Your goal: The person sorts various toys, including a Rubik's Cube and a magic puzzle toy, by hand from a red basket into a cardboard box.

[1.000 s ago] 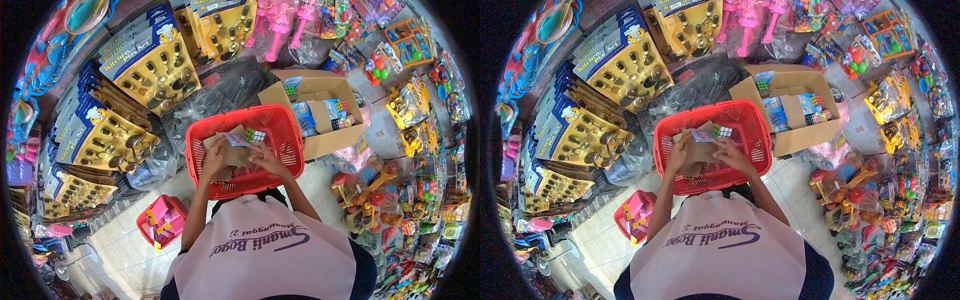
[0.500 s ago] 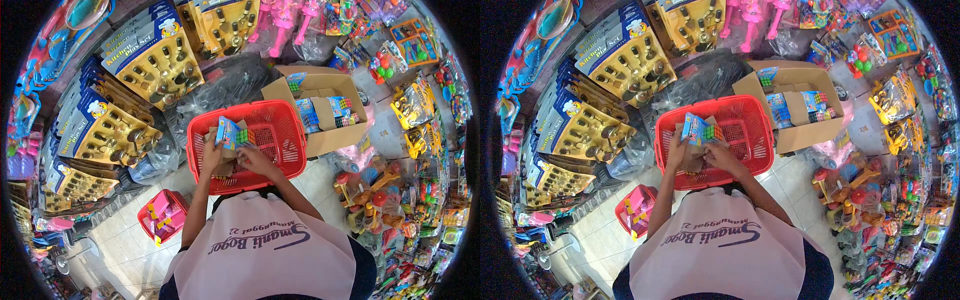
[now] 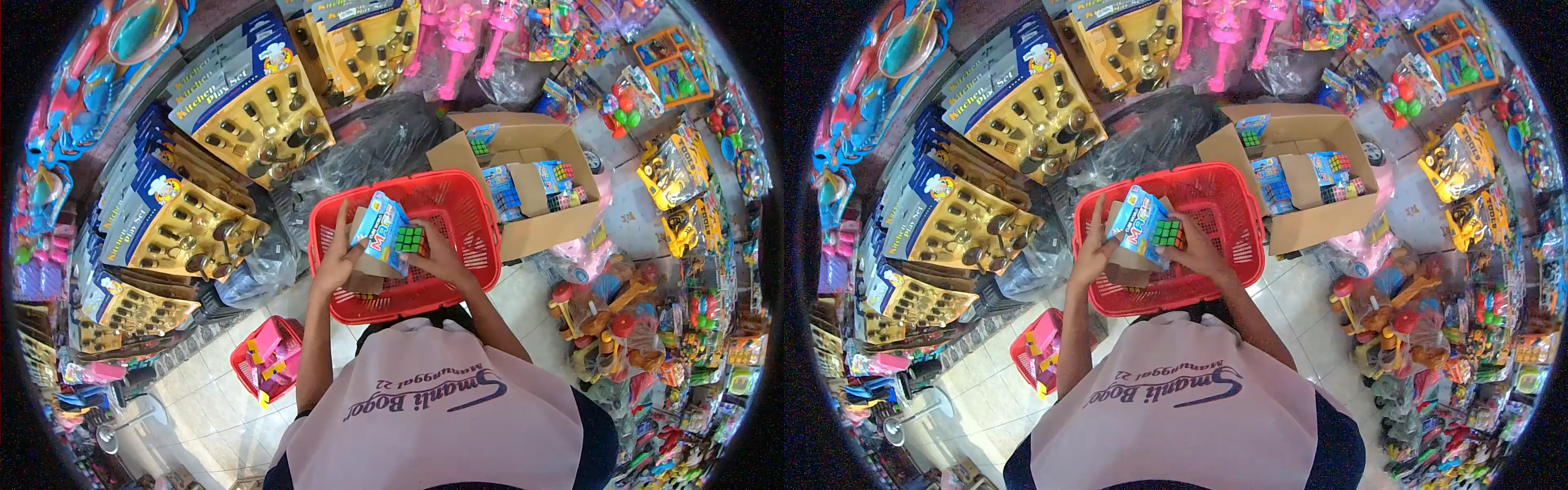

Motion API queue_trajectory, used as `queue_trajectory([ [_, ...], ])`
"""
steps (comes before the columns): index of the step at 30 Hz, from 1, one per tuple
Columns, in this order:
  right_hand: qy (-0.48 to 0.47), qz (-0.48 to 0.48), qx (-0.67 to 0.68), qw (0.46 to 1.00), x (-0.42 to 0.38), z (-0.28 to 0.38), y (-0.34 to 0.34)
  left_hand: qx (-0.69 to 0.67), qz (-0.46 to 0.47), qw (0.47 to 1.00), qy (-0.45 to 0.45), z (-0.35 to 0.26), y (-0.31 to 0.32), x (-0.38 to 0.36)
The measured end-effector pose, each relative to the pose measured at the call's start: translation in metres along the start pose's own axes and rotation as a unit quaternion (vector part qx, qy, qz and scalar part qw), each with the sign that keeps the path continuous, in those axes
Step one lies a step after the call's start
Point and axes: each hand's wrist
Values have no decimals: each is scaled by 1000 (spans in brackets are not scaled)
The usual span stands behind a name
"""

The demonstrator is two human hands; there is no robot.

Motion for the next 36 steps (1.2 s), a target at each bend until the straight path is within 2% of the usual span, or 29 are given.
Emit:
queue_trajectory([
  [1,30,33,56,997,-3,3,-6,7,15,1000,5,1,3,4],
  [5,20,38,84,996,-13,18,-37,-51,72,996,-26,-9,23,20],
  [6,13,30,58,998,-16,15,-46,-53,85,995,-32,-12,29,23],
  [7,5,21,33,999,-20,11,-58,-38,73,997,3,-15,40,26],
  [10,15,-22,22,999,-24,-9,-87,-13,139,990,-20,-29,65,40],
  [12,21,-70,13,997,-29,-16,-109,-6,134,991,9,-26,85,51],
  [13,38,-44,-38,998,-28,-21,-125,-3,129,991,23,-26,97,56],
  [16,49,-97,28,994,-35,-14,-156,-77,127,989,-5,-42,137,66],
  [17,41,-120,82,989,-36,-6,-167,-83,115,990,11,-47,152,71],
  [20,-26,-157,33,987,-40,-17,-211,-91,81,992,39,-53,199,83],
  [23,-14,-124,26,992,-47,-10,-259,-77,56,995,36,-55,241,100],
  [26,-108,-147,-167,969,-52,-25,-297,-69,42,997,18,-56,282,111],
  [30,-80,-187,-264,943,-59,-33,-327,-82,0,997,-2,-46,332,128],
  [36,-118,-187,-241,945,-49,-38,-358,-1,37,999,-22,-32,359,141],
])
Point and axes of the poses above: each hand's wrist, its own x-axis towards the middle knuckle, its own y-axis out of the palm, z = x × y, and after that the axes turned 2 degrees about -x, right-handed
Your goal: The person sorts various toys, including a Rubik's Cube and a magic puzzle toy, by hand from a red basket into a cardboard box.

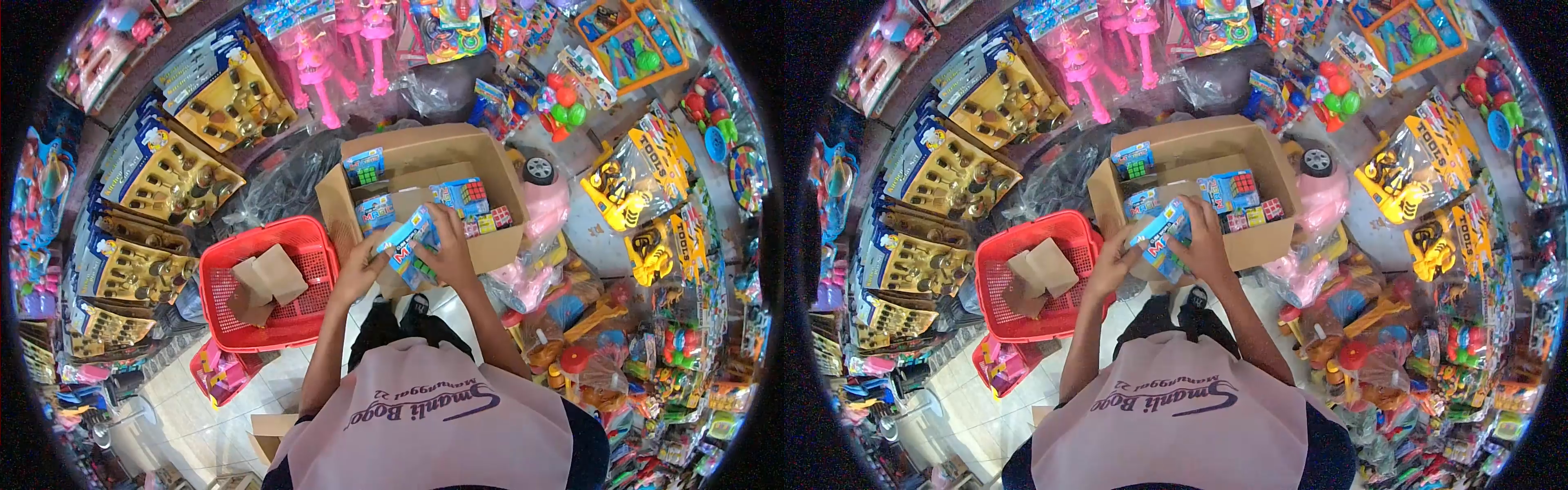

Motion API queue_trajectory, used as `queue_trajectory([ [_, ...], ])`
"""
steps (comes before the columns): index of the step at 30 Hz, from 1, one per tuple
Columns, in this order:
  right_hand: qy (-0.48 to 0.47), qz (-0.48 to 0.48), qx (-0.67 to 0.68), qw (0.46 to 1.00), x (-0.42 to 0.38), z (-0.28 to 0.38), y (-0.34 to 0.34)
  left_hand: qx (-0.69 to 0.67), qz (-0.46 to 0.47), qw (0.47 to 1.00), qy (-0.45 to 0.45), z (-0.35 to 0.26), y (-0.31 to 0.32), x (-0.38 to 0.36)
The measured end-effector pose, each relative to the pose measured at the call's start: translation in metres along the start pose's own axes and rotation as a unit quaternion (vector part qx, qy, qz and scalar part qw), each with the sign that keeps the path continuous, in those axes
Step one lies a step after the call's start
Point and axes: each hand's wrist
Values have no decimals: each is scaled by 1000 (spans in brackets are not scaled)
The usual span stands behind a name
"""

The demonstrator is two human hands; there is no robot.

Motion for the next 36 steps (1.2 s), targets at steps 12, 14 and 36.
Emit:
queue_trajectory([
  [12,228,146,220,937,20,-63,15,-25,12,1000,-15,17,-13,53],
  [14,230,149,235,932,35,-69,14,-78,13,997,-5,22,-21,68],
  [36,176,188,330,908,159,-147,24,-4,-335,942,-30,16,-117,114],
])
Point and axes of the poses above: each hand's wrist, its own x-axis towards the middle knuckle, its own y-axis out of the palm, z = x × y, and after that the axes turned 2 degrees about -x, right-handed
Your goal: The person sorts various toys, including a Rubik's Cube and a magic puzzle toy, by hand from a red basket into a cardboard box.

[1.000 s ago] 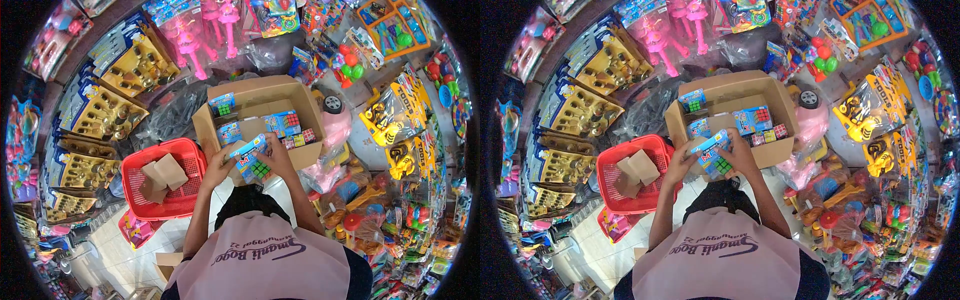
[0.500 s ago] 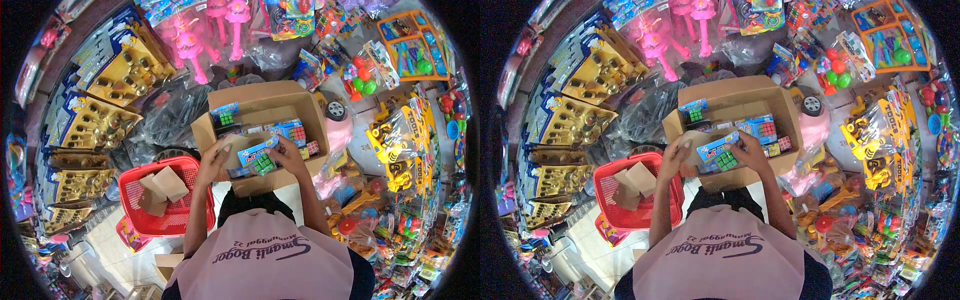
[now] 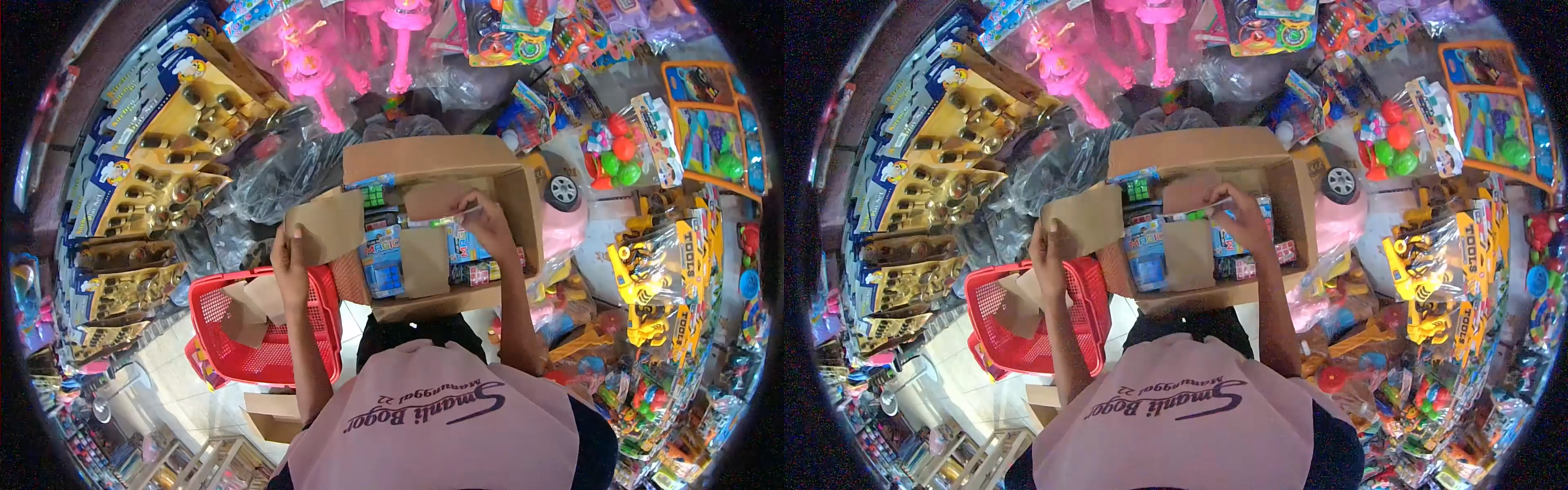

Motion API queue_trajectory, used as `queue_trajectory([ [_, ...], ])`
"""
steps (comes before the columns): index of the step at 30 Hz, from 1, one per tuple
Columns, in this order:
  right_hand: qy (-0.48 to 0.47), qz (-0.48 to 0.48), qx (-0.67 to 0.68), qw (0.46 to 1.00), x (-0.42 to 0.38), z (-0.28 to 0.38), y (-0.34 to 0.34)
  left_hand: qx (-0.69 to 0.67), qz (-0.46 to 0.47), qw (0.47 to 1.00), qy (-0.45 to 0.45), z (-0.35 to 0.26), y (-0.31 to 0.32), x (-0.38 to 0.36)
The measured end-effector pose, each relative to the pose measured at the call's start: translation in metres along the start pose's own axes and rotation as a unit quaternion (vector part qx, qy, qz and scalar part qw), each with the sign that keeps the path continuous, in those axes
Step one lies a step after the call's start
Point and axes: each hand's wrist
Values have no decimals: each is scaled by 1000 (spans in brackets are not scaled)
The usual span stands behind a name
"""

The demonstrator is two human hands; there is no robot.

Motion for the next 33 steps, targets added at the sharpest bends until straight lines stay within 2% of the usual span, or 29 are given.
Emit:
queue_trajectory([
  [1,-13,-13,26,999,6,-7,-4,-3,-7,1000,3,2,4,0],
  [7,50,-12,-86,995,32,-34,-19,11,-8,1000,-8,15,18,-2],
  [10,-23,63,-237,969,39,-49,-25,15,-7,1000,-22,14,26,-5],
  [13,-63,103,-279,953,38,-48,-27,14,-9,1000,-6,12,27,-3],
  [16,-60,133,-276,950,37,-28,-29,26,-22,999,-8,15,29,-4],
  [19,-70,62,-300,949,35,-33,-34,17,-28,999,-7,20,31,-4],
  [22,24,-7,-281,959,30,-27,-31,-3,-38,999,-12,25,34,-5],
  [25,35,-59,-295,953,24,-35,-29,-3,-32,999,-25,19,34,-9],
  [33,-115,-2,-357,927,34,-54,-8,5,-29,1000,0,12,29,-11],
])
Point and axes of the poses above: each hand's wrist, its own x-axis towards the middle knuckle, its own y-axis out of the palm, z = x × y, and after that the axes turned 2 degrees about -x, right-handed
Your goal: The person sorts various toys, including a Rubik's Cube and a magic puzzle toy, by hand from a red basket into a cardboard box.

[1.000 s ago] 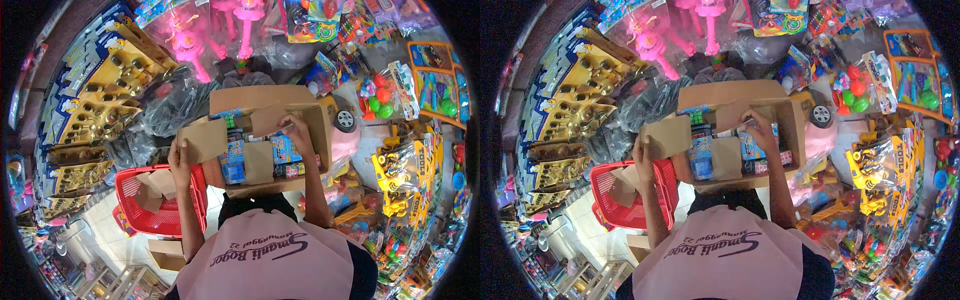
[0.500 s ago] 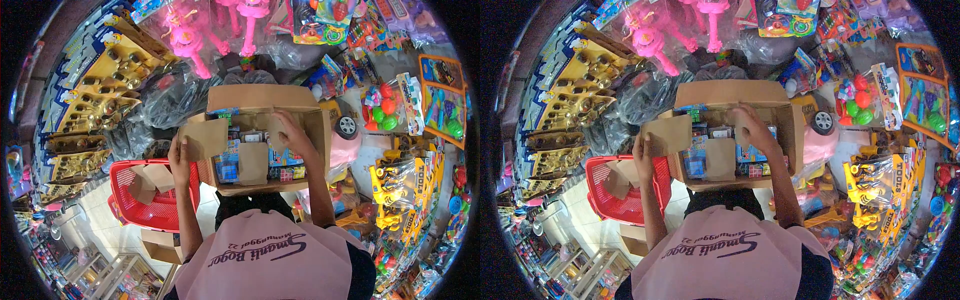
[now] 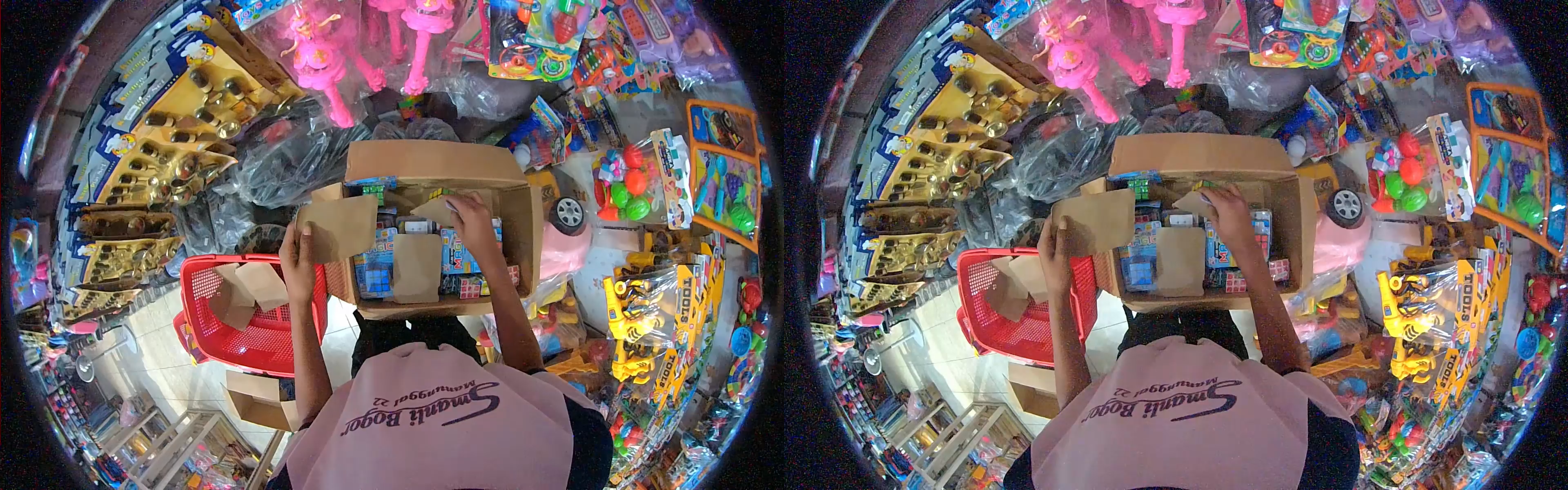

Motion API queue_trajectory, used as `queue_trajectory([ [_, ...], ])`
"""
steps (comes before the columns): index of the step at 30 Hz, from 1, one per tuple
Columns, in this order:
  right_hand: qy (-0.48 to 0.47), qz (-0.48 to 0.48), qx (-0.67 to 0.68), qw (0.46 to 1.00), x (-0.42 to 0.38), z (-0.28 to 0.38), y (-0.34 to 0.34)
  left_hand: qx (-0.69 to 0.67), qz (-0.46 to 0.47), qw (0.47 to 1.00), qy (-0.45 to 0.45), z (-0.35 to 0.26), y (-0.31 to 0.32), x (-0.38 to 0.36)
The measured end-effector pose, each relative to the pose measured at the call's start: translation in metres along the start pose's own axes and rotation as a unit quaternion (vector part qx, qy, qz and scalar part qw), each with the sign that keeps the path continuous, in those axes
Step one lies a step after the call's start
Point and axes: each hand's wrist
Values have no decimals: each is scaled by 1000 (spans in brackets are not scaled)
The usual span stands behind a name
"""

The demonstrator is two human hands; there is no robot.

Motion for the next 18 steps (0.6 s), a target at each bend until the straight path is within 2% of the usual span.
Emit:
queue_trajectory([
  [4,-38,22,-57,997,6,-14,40,6,-5,1000,-2,5,-4,-1],
  [10,-7,135,-95,986,6,-47,109,18,8,1000,-4,10,-1,0],
  [13,16,129,-120,984,7,-39,124,35,19,999,6,6,1,-1],
  [16,97,254,-105,957,16,-38,127,27,24,999,-4,8,2,-1],
  [18,92,271,-78,955,14,-41,129,22,26,999,-5,6,1,0],
])
Point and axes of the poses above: each hand's wrist, its own x-axis towards the middle knuckle, its own y-axis out of the palm, z = x × y, and after that the axes turned 2 degrees about -x, right-handed
